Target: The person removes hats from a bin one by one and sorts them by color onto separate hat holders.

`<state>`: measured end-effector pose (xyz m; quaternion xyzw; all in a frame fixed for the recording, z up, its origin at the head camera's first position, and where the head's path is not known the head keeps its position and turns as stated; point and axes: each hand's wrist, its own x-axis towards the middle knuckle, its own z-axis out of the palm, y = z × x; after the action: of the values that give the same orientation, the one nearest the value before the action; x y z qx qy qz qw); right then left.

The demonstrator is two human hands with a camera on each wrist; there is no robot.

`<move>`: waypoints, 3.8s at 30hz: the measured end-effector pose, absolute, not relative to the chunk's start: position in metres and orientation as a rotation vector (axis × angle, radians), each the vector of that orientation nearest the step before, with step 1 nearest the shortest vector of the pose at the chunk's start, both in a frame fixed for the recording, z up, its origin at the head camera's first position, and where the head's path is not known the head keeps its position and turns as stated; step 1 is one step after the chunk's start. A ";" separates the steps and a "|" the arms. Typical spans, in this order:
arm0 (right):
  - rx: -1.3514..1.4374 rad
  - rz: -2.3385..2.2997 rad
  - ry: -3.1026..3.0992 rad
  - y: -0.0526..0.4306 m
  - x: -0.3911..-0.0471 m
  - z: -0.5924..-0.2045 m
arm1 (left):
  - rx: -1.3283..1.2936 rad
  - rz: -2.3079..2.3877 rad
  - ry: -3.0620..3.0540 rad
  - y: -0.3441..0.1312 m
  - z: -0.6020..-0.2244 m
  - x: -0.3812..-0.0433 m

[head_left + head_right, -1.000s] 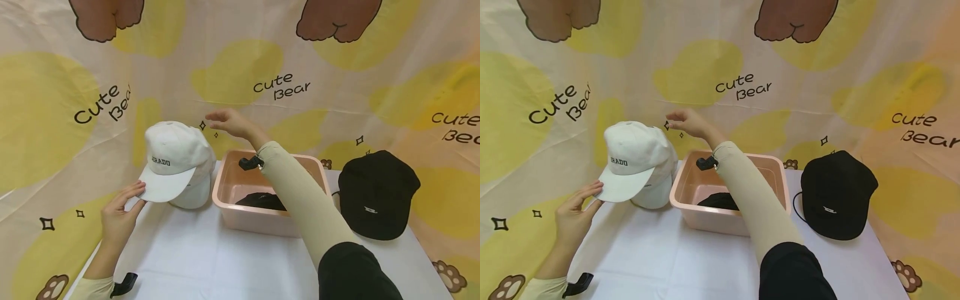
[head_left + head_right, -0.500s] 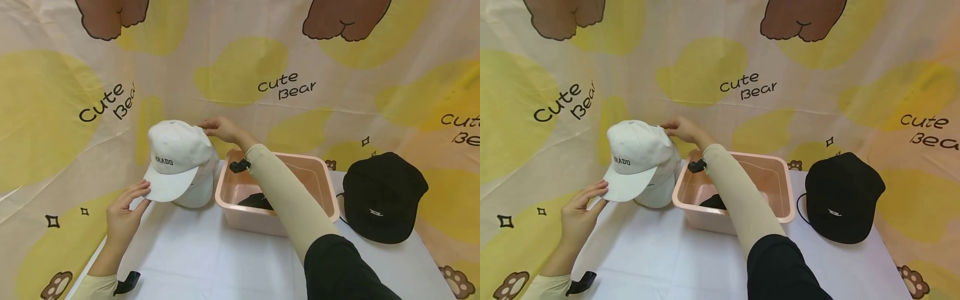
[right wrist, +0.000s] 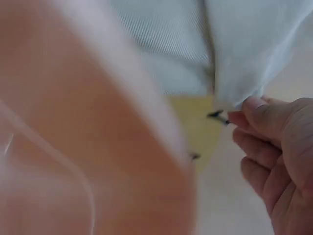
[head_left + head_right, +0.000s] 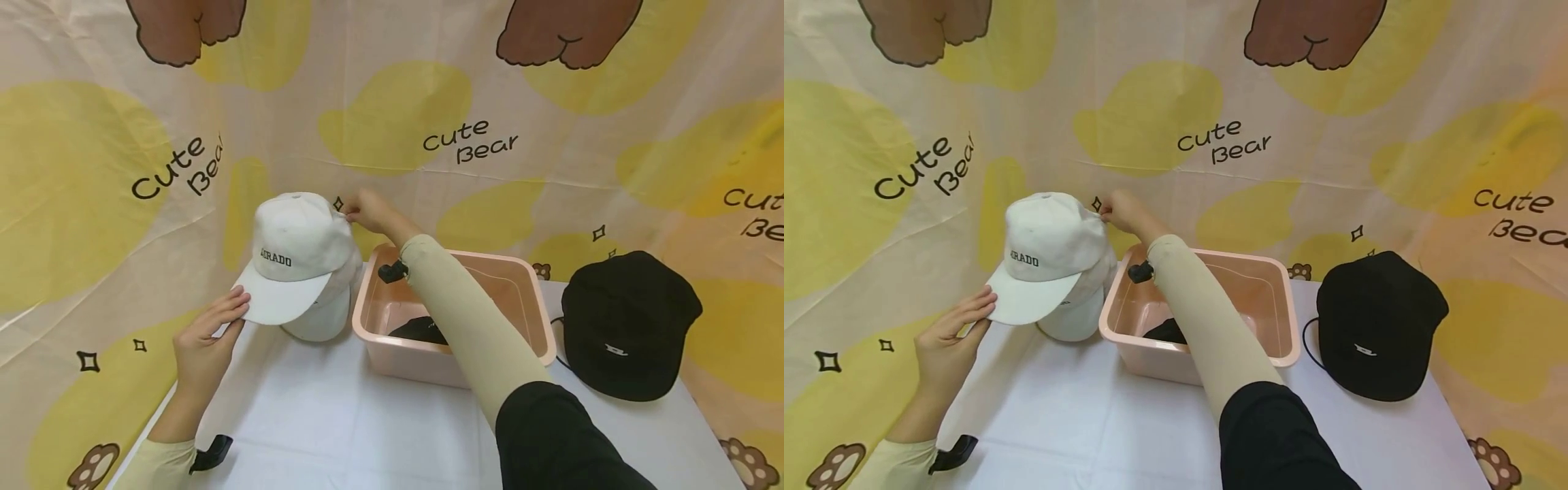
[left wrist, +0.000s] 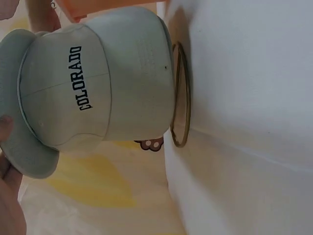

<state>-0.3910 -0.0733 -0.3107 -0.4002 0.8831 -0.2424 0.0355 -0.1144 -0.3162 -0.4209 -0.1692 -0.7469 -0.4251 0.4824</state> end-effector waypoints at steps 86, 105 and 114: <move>-1.412 -0.361 2.644 0.002 -0.323 -0.274 | -0.755 -0.483 -2.324 -0.320 -0.444 -0.120; -1.442 -0.527 2.767 0.101 -0.280 -0.246 | -0.714 -0.823 -2.265 -0.269 -0.384 -0.134; -1.317 -0.736 2.841 0.146 -0.254 -0.260 | -0.609 -1.106 -2.284 -0.241 -0.372 -0.140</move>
<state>-0.2536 0.1463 -0.2604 -0.4092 0.8825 -0.2288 -0.0376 -0.1404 -0.2406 -0.3719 -0.2250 -0.8444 -0.4089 0.2629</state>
